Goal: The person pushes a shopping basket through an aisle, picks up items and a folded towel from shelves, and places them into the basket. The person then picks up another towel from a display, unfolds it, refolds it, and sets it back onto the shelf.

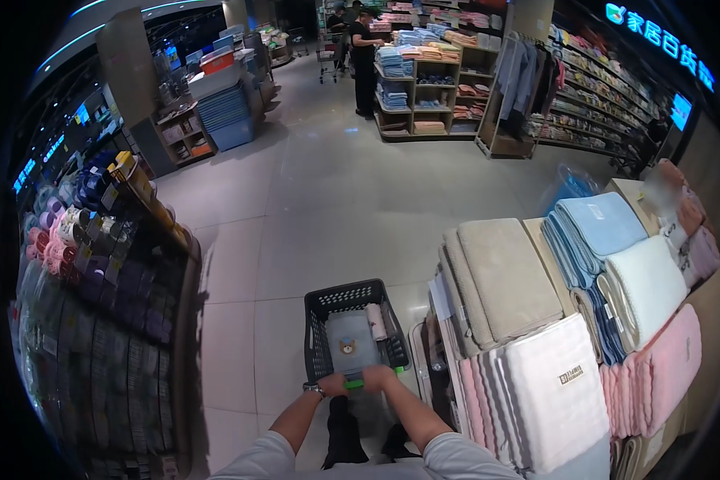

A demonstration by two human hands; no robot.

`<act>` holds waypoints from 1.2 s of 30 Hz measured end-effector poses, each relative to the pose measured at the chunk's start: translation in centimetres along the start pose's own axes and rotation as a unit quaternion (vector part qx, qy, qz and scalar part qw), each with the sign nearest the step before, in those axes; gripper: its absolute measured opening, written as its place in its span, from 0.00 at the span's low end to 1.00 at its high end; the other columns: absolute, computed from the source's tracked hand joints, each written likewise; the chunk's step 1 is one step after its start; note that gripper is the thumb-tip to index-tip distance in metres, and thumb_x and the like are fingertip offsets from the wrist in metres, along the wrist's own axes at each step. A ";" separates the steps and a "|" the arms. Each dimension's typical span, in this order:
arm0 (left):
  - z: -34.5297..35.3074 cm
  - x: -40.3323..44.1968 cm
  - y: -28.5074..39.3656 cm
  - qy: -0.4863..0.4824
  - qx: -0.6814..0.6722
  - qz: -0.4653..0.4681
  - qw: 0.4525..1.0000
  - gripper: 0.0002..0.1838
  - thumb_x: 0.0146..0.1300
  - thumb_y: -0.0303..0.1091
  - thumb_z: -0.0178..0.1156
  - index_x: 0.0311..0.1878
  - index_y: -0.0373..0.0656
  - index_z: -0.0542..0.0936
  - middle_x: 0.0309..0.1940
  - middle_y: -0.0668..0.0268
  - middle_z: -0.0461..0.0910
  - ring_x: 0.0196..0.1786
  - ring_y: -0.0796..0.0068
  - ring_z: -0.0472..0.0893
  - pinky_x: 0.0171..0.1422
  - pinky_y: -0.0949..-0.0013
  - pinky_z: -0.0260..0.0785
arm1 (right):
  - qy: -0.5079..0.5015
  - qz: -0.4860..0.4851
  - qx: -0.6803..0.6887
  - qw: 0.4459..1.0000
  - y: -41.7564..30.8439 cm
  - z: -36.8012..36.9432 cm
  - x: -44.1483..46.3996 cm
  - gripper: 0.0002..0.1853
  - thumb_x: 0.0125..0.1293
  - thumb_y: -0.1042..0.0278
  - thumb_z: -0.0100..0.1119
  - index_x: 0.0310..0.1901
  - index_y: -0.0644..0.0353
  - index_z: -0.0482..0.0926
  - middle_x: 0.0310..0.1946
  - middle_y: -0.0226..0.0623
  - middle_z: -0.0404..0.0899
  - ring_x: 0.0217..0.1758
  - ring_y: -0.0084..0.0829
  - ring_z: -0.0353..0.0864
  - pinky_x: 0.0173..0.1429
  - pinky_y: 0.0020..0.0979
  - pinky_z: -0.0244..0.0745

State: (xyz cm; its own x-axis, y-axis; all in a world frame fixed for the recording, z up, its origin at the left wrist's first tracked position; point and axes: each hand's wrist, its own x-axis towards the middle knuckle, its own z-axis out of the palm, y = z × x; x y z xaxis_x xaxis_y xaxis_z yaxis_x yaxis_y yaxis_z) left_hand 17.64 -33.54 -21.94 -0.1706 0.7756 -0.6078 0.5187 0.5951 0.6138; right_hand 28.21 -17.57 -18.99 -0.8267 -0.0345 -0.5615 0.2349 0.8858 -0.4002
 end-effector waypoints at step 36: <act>-39.6 25.1 -1.8 0.077 0.381 0.190 0.902 0.10 0.45 0.45 0.61 0.27 0.51 0.83 0.22 0.60 0.80 0.30 0.60 0.82 0.34 0.60 0.74 | 0.146 0.241 0.267 0.922 8.0 -24.7 26.2 0.19 0.44 0.59 0.59 0.37 0.61 0.81 0.35 0.48 0.81 0.41 0.44 0.81 0.48 0.40 0.76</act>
State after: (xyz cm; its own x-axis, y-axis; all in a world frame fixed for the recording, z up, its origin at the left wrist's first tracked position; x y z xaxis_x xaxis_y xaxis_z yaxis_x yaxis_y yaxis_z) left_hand -20.73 -6.81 -18.34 0.0573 0.9478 -0.3138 0.9791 0.0081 0.2034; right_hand -4.17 0.10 -19.00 -0.6442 0.4989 -0.5797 0.7648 0.4086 -0.4982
